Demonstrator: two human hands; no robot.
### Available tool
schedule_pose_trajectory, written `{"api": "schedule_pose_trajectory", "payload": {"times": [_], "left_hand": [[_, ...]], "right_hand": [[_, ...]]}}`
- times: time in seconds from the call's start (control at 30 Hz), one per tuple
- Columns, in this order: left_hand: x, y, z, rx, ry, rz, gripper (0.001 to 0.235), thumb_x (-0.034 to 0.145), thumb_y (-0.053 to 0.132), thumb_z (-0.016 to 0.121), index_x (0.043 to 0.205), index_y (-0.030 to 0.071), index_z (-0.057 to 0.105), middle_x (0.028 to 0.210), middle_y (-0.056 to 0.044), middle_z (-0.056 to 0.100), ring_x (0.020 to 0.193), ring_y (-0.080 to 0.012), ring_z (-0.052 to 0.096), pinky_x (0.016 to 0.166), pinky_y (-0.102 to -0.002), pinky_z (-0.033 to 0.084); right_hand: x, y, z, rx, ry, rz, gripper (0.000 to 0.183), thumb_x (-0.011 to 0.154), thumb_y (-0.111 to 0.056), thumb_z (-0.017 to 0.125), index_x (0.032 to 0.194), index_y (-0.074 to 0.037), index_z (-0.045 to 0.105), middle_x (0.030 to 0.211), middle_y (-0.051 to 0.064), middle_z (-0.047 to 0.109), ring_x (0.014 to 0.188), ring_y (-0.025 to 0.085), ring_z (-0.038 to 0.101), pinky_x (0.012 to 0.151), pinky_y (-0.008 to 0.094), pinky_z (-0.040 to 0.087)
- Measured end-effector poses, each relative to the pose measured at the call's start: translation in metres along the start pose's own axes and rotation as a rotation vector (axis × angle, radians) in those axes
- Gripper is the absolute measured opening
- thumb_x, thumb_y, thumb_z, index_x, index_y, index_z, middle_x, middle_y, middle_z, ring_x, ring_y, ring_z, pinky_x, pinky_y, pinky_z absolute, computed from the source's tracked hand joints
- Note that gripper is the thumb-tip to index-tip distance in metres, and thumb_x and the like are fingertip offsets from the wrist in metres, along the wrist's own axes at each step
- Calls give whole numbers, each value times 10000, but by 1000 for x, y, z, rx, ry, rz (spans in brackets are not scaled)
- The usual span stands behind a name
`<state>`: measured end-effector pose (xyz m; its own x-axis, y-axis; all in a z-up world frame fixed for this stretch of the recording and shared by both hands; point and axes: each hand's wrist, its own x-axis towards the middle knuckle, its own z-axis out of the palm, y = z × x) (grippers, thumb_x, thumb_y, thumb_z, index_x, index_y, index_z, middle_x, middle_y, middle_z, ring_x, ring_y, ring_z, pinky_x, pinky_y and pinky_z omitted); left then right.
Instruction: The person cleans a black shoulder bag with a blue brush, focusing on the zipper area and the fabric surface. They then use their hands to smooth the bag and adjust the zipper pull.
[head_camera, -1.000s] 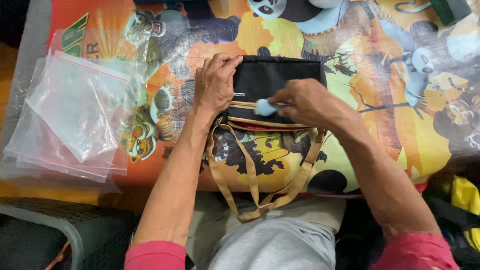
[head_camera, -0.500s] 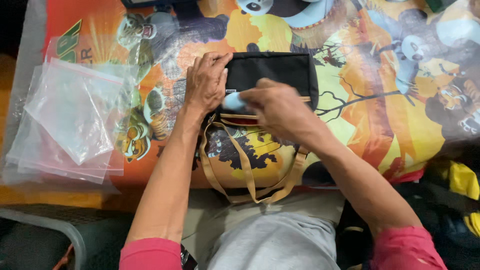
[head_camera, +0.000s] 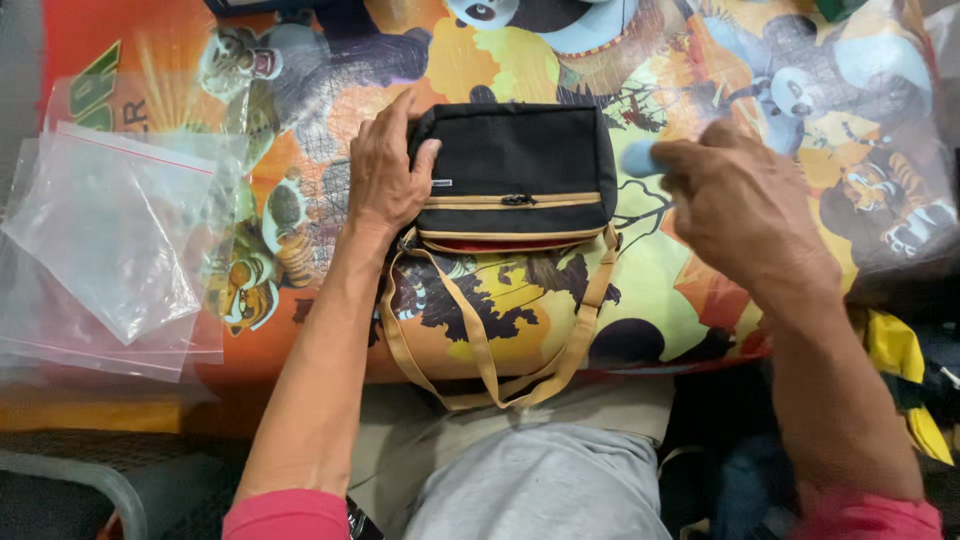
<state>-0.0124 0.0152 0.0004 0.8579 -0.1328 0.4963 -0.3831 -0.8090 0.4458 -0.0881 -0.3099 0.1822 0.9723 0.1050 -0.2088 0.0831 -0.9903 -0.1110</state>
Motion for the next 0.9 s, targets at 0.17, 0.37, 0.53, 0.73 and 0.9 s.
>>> {"api": "schedule_pose_trajectory", "payload": {"times": [0.17,0.37,0.53,0.73,0.9], "left_hand": [[1,1,-2,-128,73,-39,671,894,273,801,1407,35,440,1084,-107,651,925,-296,633,881,-473,499],[6,1,-3,-124,-4,-132,796,856,309,833,1464,107,360,1201,-132,643,1108,-396,618,951,-570,470],[8,15,-8,-63,-40,-157,624,935,291,744,1439,113,424,1237,-158,607,1119,-438,597,927,-603,469],[7,12,4,158,2,-82,400,915,42,633,1253,246,694,1092,-71,546,932,-322,572,727,-501,502],[16,29,-1,428,-120,-51,303,925,20,536,1153,153,684,1017,-113,478,868,-316,474,615,-469,485]], "right_hand": [[53,-56,64,414,181,-415,407,1025,-130,574,1421,-38,604,1027,116,514,820,251,530,726,391,503],[164,-124,153,619,262,-505,423,963,-144,588,1362,-267,651,1017,112,558,918,440,666,802,569,578],[203,-98,139,510,326,-453,221,904,-149,602,1019,-183,788,876,196,645,857,486,701,749,574,600],[149,-16,59,304,18,-146,324,1014,22,488,1205,-48,740,1124,173,732,882,262,703,814,383,616],[114,43,38,357,159,-9,347,985,-81,572,1296,-4,705,1147,252,717,979,416,644,775,550,488]]}}
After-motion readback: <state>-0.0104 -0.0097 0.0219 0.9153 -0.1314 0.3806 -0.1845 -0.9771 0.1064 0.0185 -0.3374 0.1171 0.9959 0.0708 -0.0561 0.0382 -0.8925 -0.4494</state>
